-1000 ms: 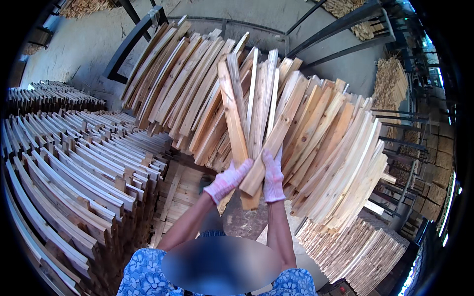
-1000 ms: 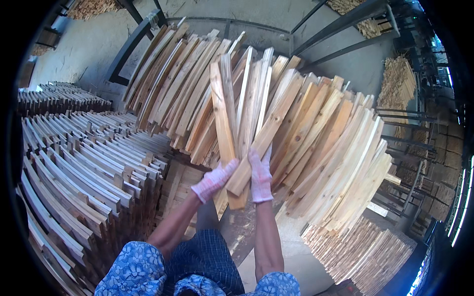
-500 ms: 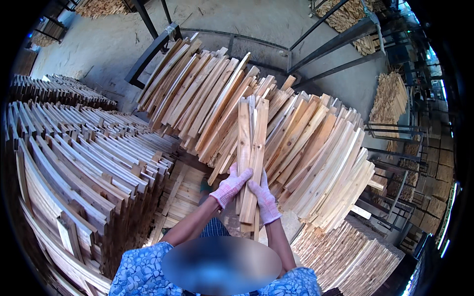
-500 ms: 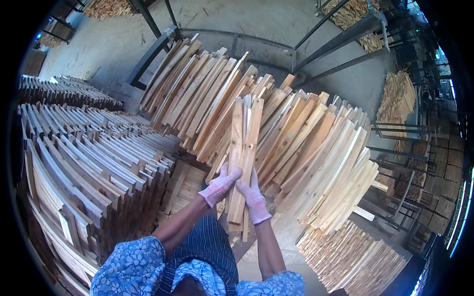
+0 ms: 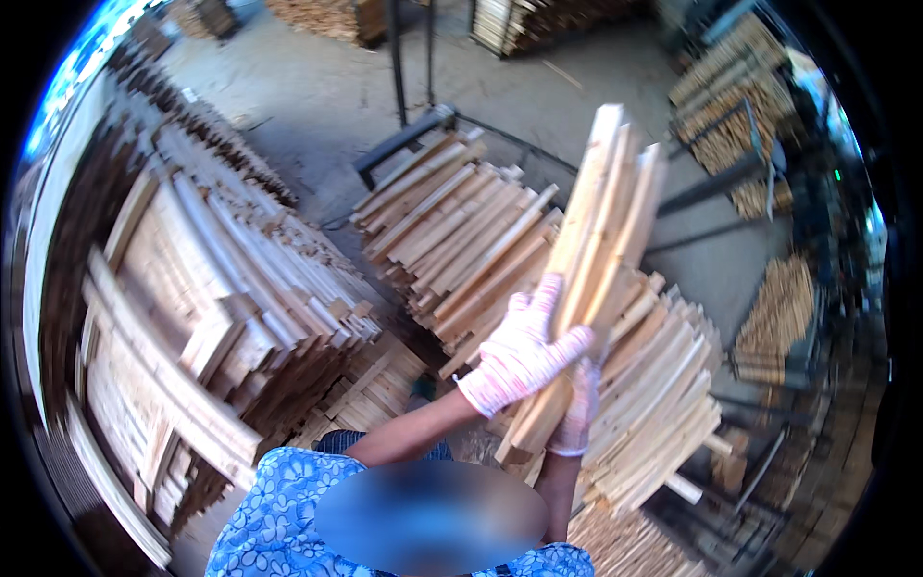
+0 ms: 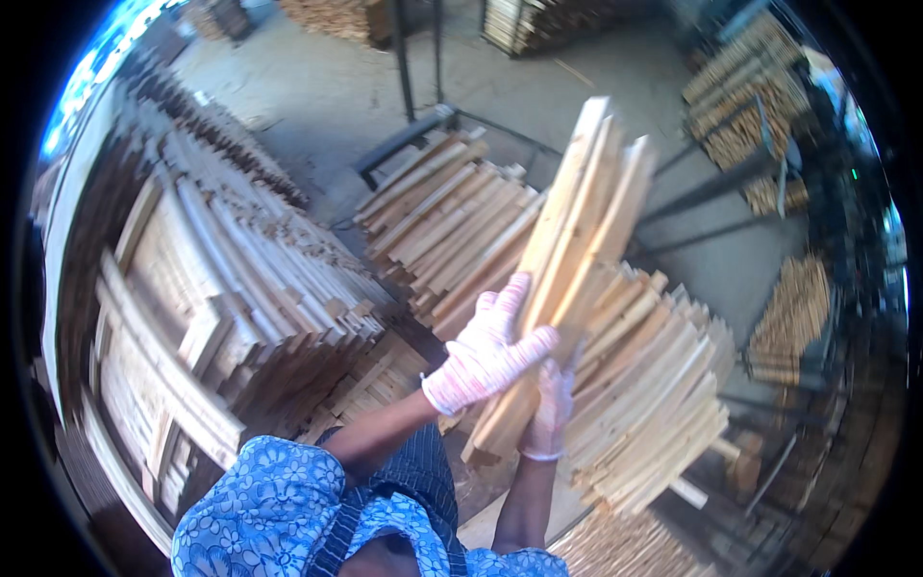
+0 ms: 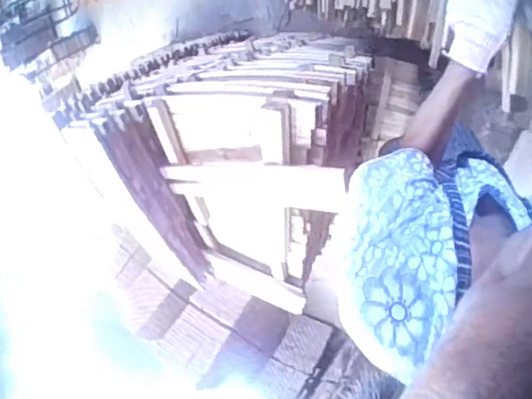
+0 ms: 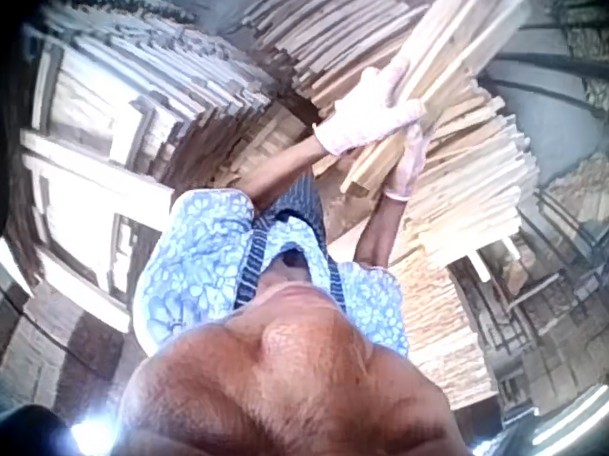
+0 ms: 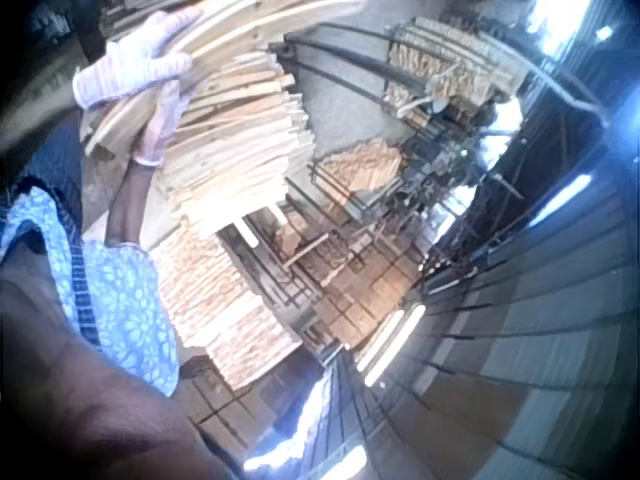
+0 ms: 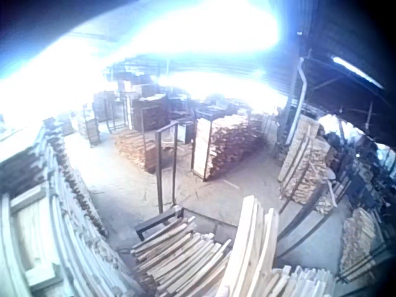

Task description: The person repeatedly picks up small wooden planks from a large pile and stacks them onto a separate, organized stack. They wear pink gloves and handle the wood by hand, moving back and forth between the two piles.

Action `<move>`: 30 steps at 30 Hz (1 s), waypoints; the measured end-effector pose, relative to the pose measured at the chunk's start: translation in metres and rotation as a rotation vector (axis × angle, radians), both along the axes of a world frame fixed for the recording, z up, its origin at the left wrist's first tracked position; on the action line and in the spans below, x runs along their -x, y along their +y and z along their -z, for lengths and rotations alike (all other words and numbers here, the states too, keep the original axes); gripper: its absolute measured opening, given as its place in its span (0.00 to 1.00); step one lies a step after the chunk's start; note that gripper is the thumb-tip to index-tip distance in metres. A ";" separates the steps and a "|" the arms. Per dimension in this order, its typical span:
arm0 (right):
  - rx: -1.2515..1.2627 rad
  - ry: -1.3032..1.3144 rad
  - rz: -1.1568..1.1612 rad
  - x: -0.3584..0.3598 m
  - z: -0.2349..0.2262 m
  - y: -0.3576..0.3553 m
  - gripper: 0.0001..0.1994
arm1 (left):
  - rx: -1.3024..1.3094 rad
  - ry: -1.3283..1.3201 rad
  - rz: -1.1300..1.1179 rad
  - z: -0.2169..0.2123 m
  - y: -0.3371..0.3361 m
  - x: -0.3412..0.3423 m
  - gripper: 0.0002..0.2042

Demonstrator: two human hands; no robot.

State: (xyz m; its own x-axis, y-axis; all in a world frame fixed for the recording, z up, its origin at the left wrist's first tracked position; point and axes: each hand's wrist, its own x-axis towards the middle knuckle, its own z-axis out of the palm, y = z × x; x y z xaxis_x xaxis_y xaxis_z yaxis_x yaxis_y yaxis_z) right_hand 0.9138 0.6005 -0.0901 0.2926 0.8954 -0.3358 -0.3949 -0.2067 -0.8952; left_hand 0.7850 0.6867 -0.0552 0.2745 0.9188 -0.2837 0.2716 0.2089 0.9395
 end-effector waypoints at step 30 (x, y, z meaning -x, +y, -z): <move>-0.188 0.089 -1.533 0.550 -0.149 -0.079 0.33 | -0.113 0.131 -1.239 -0.122 -0.327 0.515 0.55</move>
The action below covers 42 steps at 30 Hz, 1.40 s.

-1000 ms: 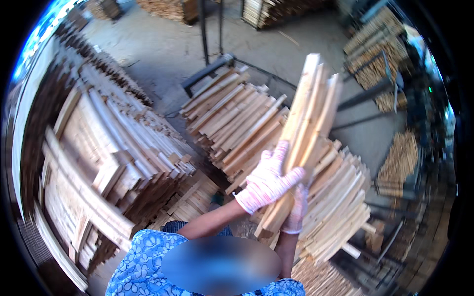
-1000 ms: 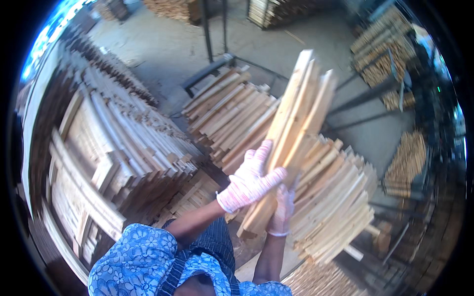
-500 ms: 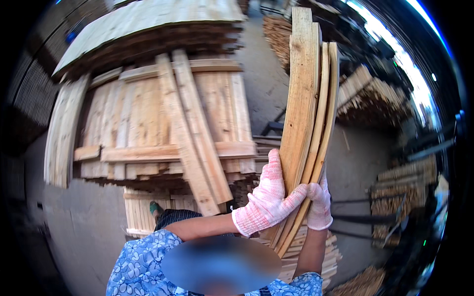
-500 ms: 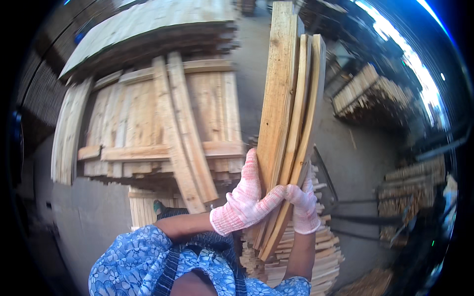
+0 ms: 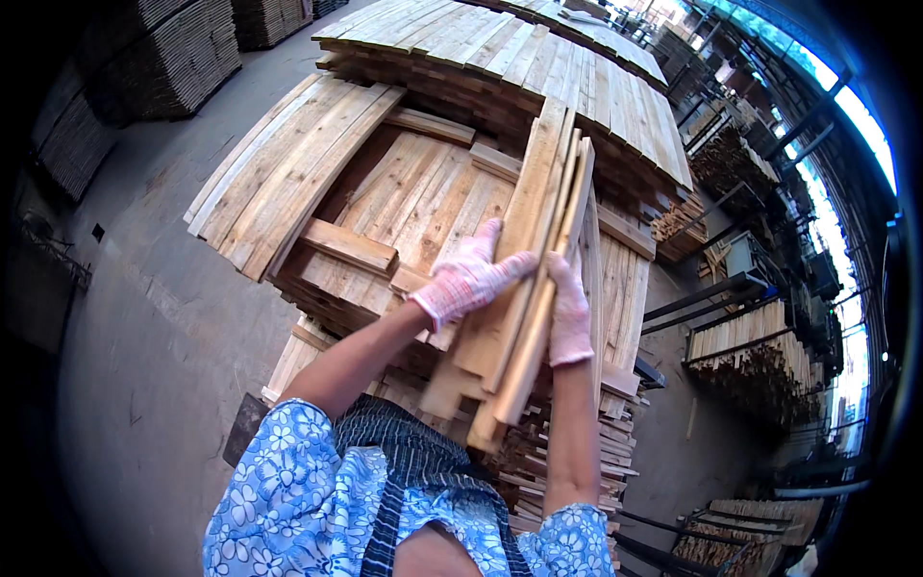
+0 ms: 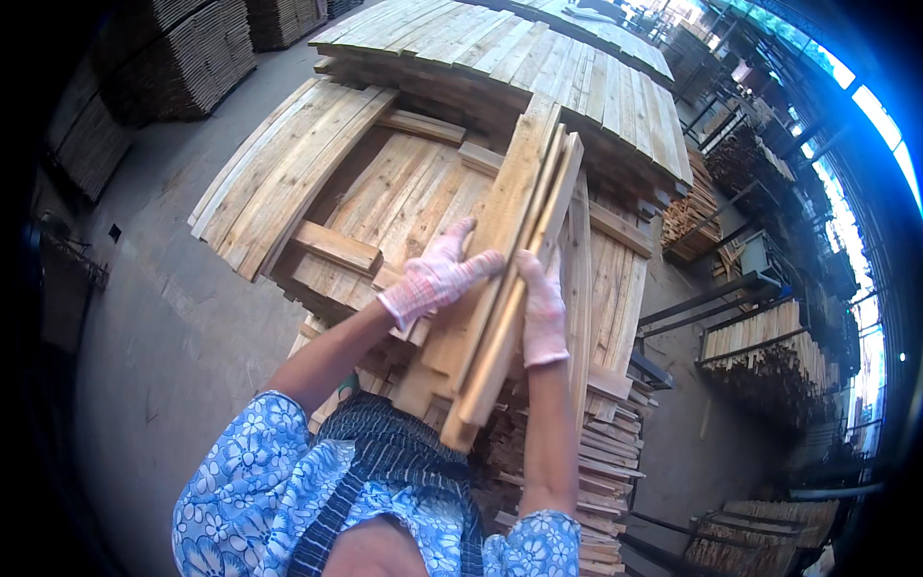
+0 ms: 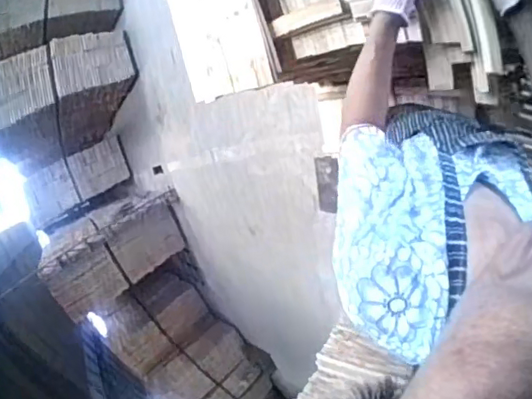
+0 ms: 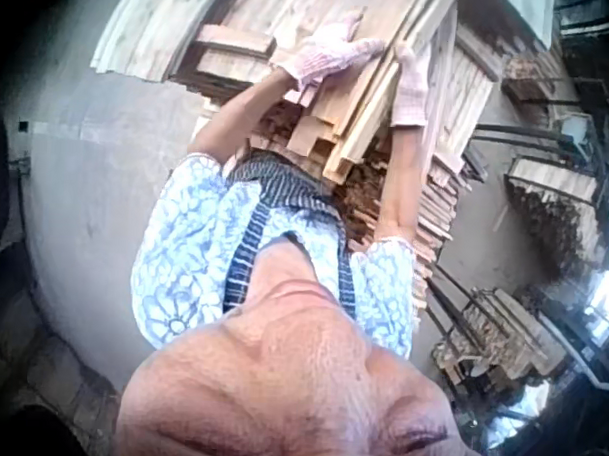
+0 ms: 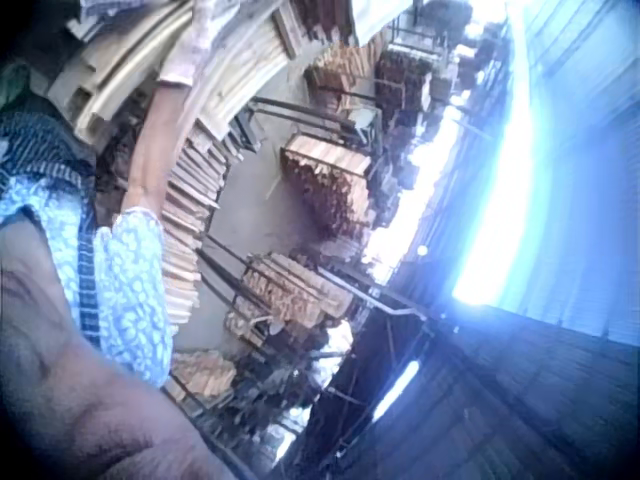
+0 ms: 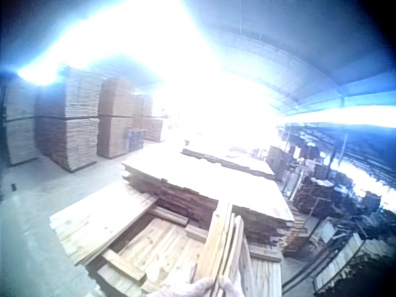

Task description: The person repeatedly picks up small wooden planks from a large pile and stacks them onto a separate, organized stack. They wear pink gloves and handle the wood by hand, moving back and forth between the two piles.

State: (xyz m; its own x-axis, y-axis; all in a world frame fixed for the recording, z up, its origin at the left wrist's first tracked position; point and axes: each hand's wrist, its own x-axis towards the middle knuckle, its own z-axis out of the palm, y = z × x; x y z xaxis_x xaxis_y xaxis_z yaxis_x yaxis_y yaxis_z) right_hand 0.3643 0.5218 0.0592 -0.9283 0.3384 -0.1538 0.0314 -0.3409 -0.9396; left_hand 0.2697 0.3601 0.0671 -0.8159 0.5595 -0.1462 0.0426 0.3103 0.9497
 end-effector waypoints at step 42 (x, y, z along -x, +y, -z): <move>-1.496 -0.836 0.050 0.088 -0.020 -0.073 0.39 | 0.043 -0.115 0.014 0.016 -0.019 0.120 0.48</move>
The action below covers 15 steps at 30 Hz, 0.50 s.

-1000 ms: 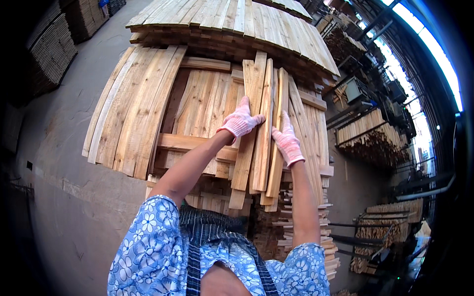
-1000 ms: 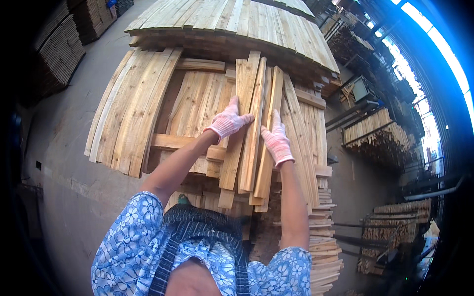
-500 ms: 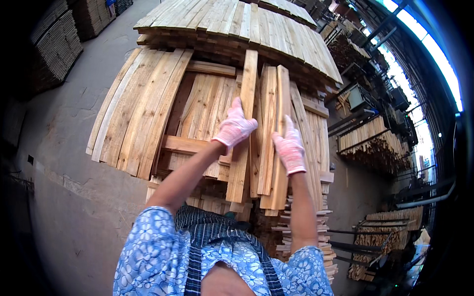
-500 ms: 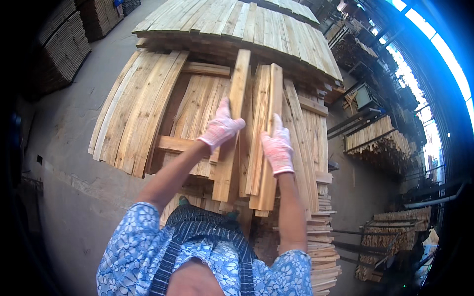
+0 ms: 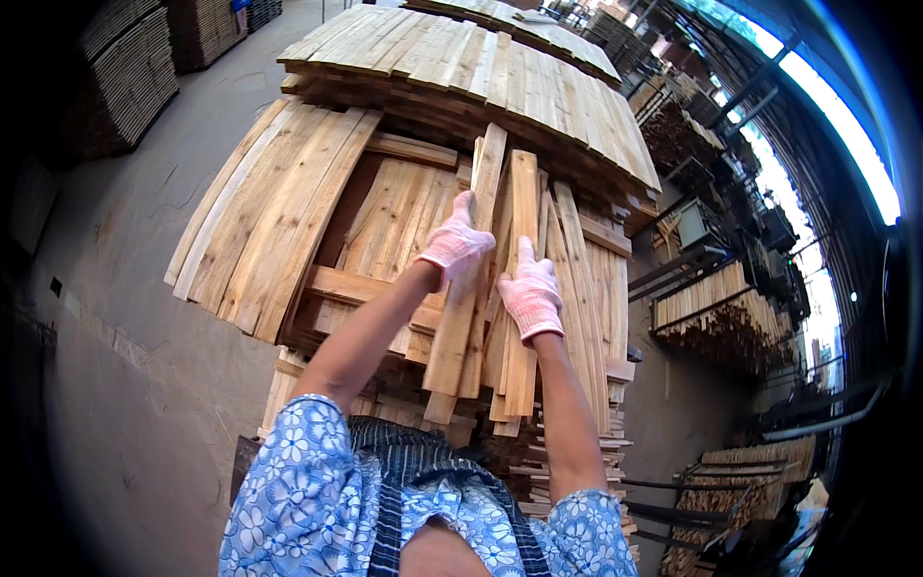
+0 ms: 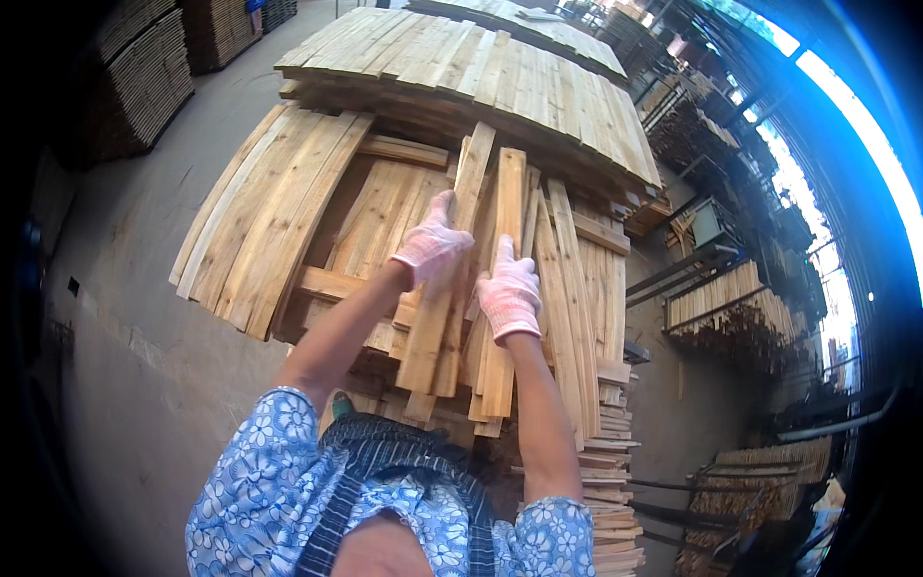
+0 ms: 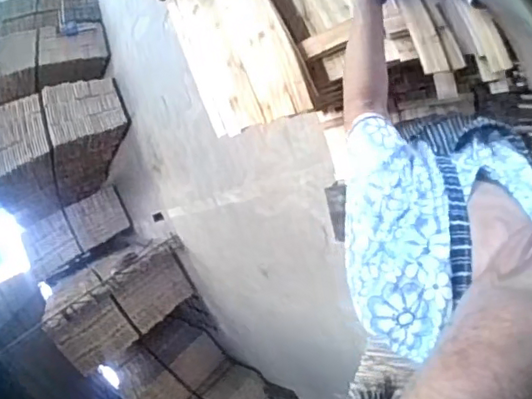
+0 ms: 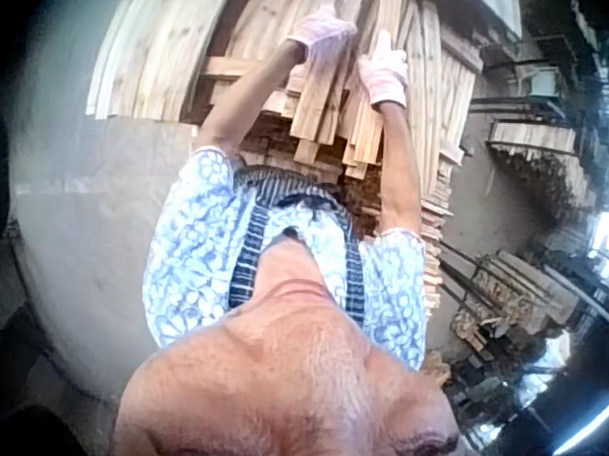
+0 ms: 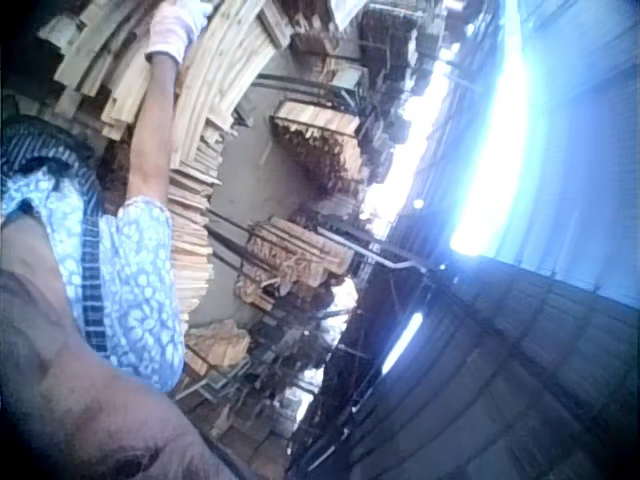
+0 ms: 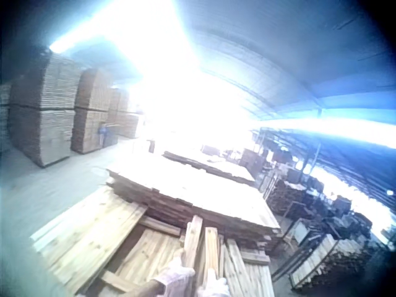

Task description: The person repeatedly picks up small wooden planks from a large pile and stacks them onto a separate, organized stack. They wear pink gloves and handle the wood by hand, moving back and forth between the two piles.

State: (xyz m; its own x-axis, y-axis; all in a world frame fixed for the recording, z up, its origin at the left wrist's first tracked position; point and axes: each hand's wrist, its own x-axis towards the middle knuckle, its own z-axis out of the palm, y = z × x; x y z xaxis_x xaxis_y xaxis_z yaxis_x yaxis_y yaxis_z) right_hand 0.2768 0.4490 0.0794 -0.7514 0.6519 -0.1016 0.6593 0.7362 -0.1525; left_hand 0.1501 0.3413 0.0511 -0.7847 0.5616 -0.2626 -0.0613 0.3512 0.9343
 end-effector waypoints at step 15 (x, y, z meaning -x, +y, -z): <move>0.941 0.634 -0.138 0.007 -0.008 -0.072 0.35 | 0.668 0.392 -0.004 0.031 -0.120 0.036 0.42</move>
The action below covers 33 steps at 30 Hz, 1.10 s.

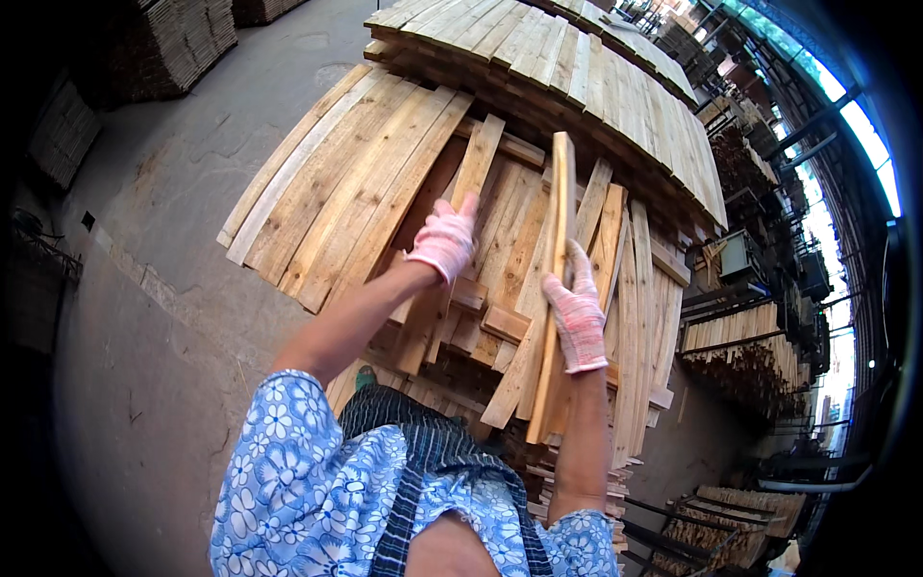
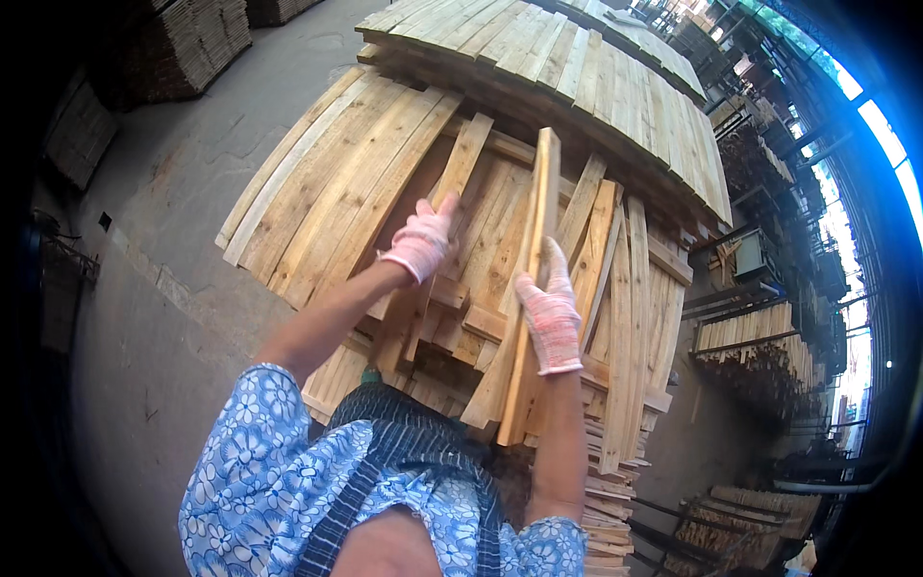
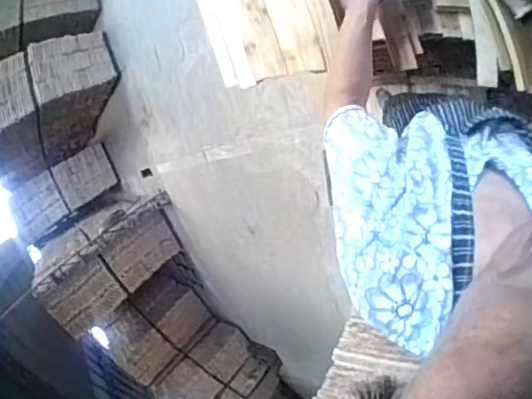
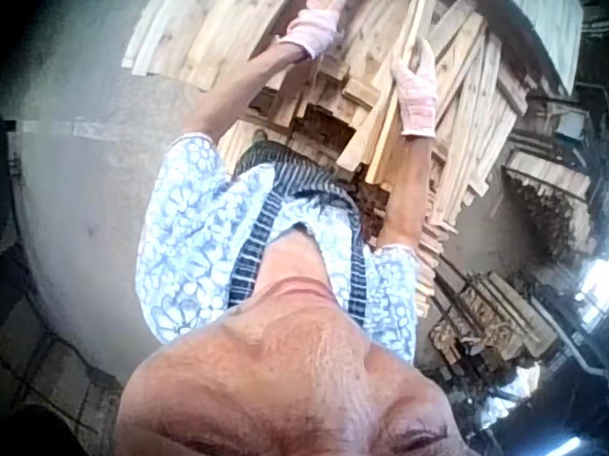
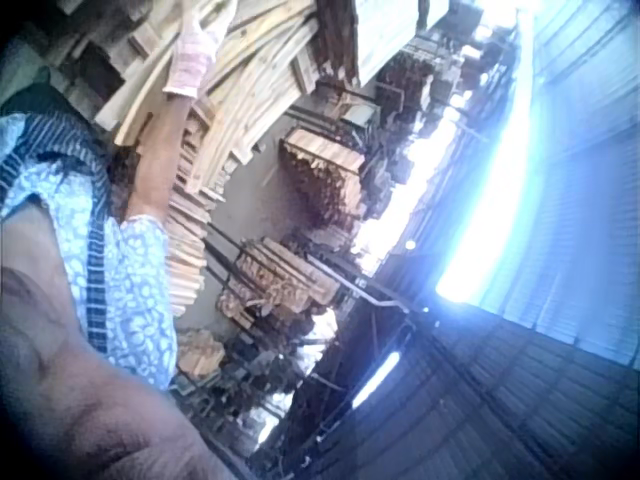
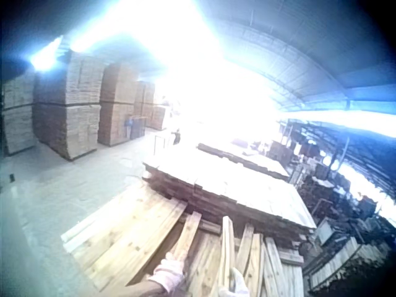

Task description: The person repeatedly picks up small wooden planks from a large pile and stacks them onto a separate, organized stack. They wear pink gloves and handle the wood by hand, moving back and forth between the two piles.

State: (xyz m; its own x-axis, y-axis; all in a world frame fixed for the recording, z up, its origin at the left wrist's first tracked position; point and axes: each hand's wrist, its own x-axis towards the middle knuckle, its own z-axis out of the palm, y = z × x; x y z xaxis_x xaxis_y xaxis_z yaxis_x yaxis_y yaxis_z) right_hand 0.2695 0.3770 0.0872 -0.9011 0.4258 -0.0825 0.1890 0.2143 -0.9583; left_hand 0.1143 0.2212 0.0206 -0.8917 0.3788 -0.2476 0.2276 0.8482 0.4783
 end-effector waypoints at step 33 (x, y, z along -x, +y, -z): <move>-0.657 -0.430 0.090 0.174 0.088 -0.130 0.40 | -0.180 -0.061 -0.252 0.042 -0.312 0.197 0.40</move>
State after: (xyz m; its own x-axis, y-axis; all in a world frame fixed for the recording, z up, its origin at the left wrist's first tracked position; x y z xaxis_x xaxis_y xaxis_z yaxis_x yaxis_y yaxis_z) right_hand 0.0957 0.2466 -0.0006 -0.8071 0.5777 -0.1220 0.5575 0.6774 -0.4799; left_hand -0.0830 -0.0912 -0.0217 -0.9487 0.1905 -0.2524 -0.0126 0.7748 0.6321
